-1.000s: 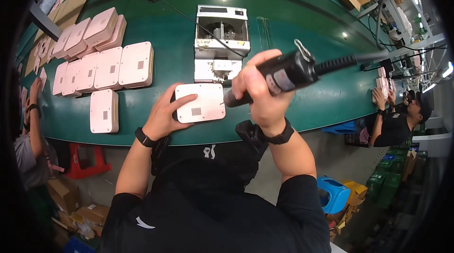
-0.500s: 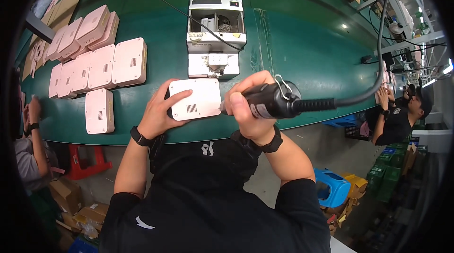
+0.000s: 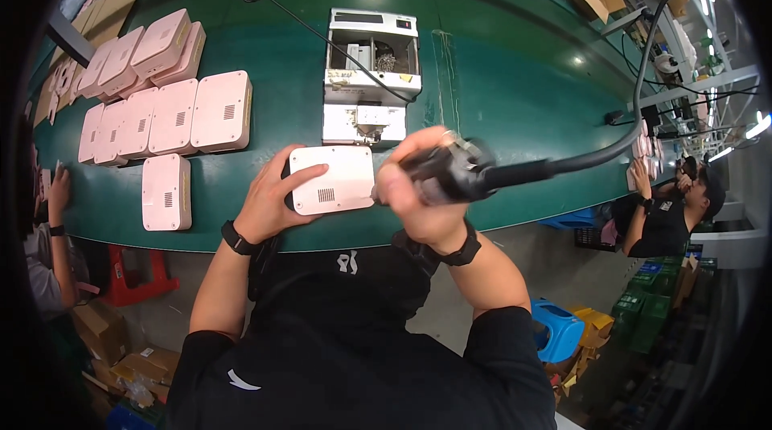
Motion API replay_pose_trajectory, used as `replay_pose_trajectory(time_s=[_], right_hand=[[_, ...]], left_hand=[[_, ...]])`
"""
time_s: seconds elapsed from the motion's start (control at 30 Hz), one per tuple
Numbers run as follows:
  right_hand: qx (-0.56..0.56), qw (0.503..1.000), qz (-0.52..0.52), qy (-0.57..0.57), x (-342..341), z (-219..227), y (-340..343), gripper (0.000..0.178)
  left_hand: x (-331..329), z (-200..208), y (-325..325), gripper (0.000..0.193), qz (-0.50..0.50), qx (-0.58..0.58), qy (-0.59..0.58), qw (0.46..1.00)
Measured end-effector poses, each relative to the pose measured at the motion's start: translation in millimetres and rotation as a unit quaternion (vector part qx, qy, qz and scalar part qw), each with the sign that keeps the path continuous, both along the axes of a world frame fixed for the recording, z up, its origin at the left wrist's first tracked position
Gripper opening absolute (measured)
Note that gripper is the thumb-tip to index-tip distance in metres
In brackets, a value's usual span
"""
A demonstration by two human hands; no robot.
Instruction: The person picks up a pink device, places it on the table, and uses a power screwdriver to drive screws into the back panel. After finishing, they move the device to a stack and repeat the process with another device.
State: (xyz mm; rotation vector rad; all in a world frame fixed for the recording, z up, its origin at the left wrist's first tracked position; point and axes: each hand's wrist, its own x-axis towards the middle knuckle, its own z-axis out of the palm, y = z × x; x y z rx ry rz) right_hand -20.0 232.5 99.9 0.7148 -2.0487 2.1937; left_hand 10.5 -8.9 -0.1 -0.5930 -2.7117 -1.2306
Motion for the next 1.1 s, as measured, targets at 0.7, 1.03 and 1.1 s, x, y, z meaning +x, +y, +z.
replay_pose_trajectory(time_s=[0.7, 1.03, 1.1], right_hand=[[-0.102, 0.994, 0.013, -0.027, -14.8, 32.2, -23.2, 0.020], [-0.092, 0.991, 0.076, -0.058, 8.2, 21.7, -27.9, 0.025], [-0.093, 0.991, 0.077, -0.062, 5.8, 18.1, -29.1, 0.025]], left_hand=[[2.3, -0.7, -7.3, 0.077, -0.009, 0.014, -0.002, 1.000], [2.6, -2.4, -5.3, 0.082, -0.003, 0.026, -0.018, 0.999], [3.2, -2.8, -4.9, 0.082, -0.002, 0.025, -0.015, 1.000]])
